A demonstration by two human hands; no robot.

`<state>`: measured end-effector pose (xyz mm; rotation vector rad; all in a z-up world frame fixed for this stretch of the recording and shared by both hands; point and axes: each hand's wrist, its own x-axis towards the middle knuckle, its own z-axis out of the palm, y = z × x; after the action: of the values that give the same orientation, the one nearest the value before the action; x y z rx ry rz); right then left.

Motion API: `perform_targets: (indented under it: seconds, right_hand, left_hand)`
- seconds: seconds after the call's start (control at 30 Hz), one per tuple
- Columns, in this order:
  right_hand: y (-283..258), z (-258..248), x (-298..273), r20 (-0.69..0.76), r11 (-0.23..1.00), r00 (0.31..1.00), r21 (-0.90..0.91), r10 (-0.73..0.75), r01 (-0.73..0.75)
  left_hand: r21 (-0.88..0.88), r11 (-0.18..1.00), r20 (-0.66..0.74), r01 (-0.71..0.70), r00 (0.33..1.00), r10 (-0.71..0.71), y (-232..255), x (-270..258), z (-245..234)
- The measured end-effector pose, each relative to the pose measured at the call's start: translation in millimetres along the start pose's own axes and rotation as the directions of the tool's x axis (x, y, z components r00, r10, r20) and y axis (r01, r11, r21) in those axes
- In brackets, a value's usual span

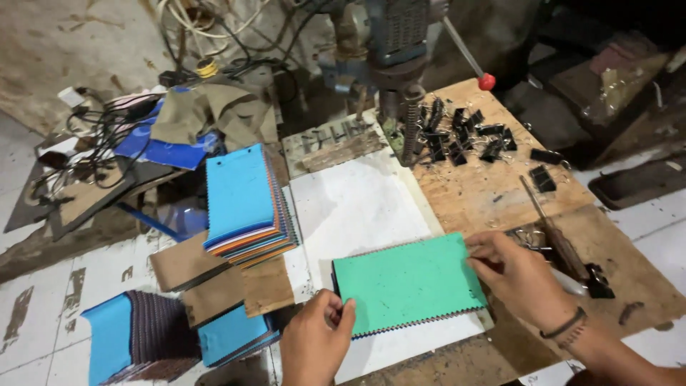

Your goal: The person uses a drill press to create holes in stacks of colorful fabric pieces. They align the fabric under the drill bit, operate the machine, and then remove the drilled pieces to place them in a separate stack.

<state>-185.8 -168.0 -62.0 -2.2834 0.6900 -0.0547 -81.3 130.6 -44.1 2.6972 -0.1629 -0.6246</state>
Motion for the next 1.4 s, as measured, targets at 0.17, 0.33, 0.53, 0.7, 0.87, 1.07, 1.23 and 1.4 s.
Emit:
perform_targets:
  seconds: [0.17,0.33,0.53,0.7,0.87,1.07,1.23,1.4]
  right_hand:
    - [6,4,2,0.052,0.999,0.998,0.031,0.019,-0.021]
    - [16,17,3,0.061,0.999,0.997,-0.008,-0.049,0.049]
    - [12,31,2,-0.042,0.970,0.970,0.020,-0.241,0.242]
    - [-14,14,3,0.211,0.979,0.957,-0.011,0.200,-0.202]
    - [-2,15,7,0.251,0.988,0.958,0.028,0.140,-0.152]
    - [2,17,9,0.259,0.989,0.960,0.069,0.107,-0.129]
    - [-18,1,0,0.226,0.991,0.967,0.033,0.121,-0.132]
    - [-30,-15,-14,0.283,0.990,0.949,-0.057,0.141,-0.130]
  left_hand:
    - [0.133,0.875,-0.434,-0.466,0.766,0.474,2,6,12]
    - [0.458,0.558,-0.299,-0.692,0.471,0.830,4,15,27]
    - [0.872,0.449,-0.330,-0.196,0.444,0.833,-32,27,52]
    - [0.623,0.591,-0.303,-0.513,0.537,0.787,-30,20,48]
    - [0.526,0.629,-0.265,-0.573,0.593,0.761,-29,18,47]
    - [0.442,0.544,-0.213,-0.714,0.506,0.836,8,3,15]
    - [0.251,0.433,-0.015,-0.866,0.443,0.896,22,12,16]
    - [0.324,0.453,-0.006,-0.830,0.477,0.879,16,14,27]
